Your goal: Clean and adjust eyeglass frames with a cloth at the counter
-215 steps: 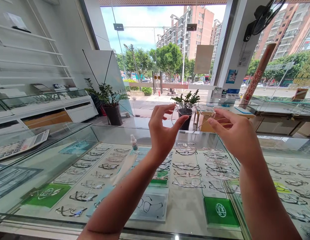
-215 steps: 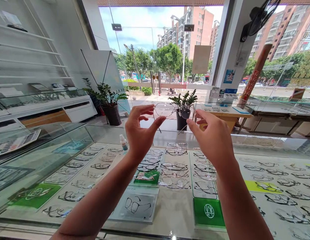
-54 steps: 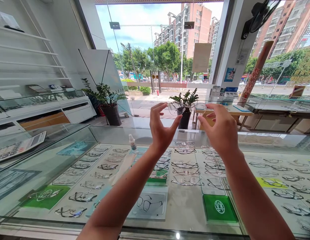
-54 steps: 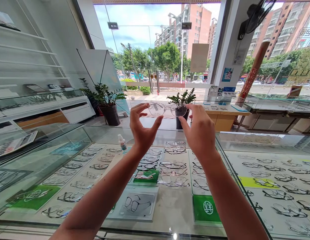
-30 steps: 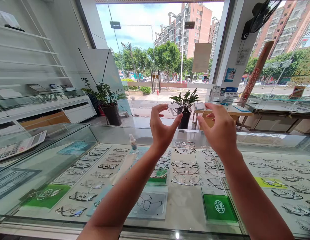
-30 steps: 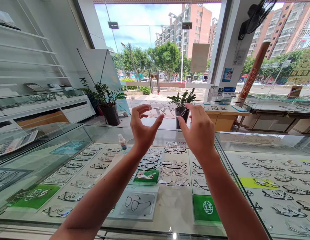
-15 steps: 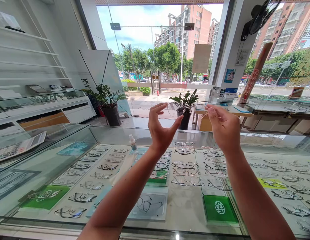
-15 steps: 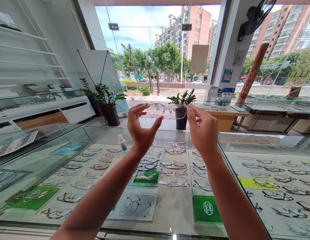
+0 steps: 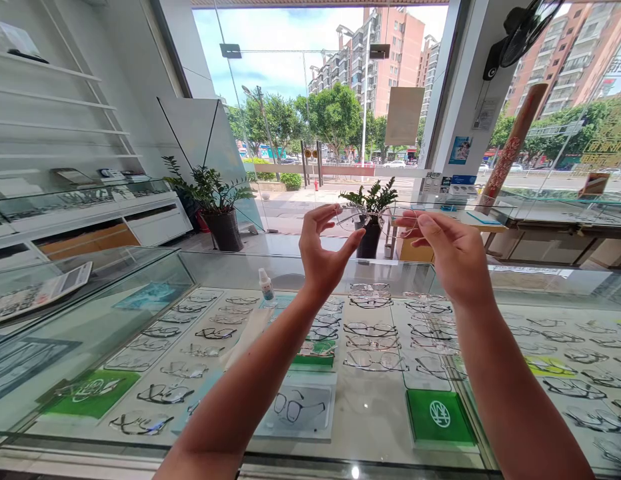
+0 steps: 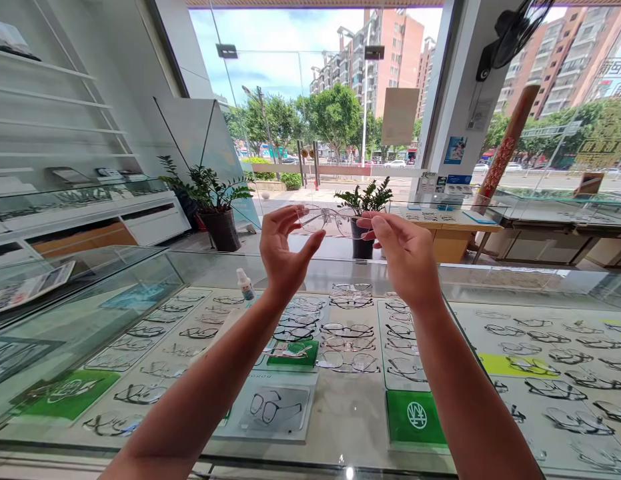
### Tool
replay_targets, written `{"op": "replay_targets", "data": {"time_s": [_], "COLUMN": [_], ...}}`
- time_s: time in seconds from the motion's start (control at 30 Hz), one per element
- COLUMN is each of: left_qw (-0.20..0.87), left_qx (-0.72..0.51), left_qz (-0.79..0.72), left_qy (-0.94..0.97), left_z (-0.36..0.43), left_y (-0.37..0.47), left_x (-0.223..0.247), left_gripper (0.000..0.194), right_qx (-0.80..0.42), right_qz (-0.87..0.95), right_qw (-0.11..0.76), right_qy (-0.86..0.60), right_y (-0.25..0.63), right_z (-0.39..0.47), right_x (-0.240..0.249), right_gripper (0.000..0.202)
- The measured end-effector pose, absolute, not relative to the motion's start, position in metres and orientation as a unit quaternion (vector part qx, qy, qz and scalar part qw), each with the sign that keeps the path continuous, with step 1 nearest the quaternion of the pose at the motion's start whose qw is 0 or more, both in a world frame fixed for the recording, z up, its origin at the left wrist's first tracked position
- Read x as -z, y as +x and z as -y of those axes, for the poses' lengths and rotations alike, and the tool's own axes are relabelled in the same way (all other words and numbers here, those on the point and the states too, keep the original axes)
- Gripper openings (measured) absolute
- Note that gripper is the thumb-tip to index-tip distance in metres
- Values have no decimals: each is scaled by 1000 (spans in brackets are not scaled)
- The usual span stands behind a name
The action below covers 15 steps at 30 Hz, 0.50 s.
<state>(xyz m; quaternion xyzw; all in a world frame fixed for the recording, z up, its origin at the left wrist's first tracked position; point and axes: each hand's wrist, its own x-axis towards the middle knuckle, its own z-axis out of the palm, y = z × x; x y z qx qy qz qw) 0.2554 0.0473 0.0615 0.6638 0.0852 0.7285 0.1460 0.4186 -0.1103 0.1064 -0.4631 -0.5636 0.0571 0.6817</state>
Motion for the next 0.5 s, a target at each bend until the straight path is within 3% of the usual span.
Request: {"op": "replay_targets", "data": {"time_s": [0.2,0.33,0.5], "left_qw": [117,31,-96], "left_qx": [-723,-711,-665], "left_qz": [-101,-95,-37], "left_qy": [673,696,739], "left_z": [-48,-41,-27], "left_y": [255,252,249], "left_x": [-60,-64,-71], "left_gripper": [56,54,57], "right_qx": [-89,56,181], "right_qz": [562,576,658], "right_qw": [684,658,524], "right_qy": [-457,-482,-509], "right_y": [425,426,424], "right_z": [107,113,119], "right_x": [-106,-110,-112], "right_gripper": [30,21,10]}}
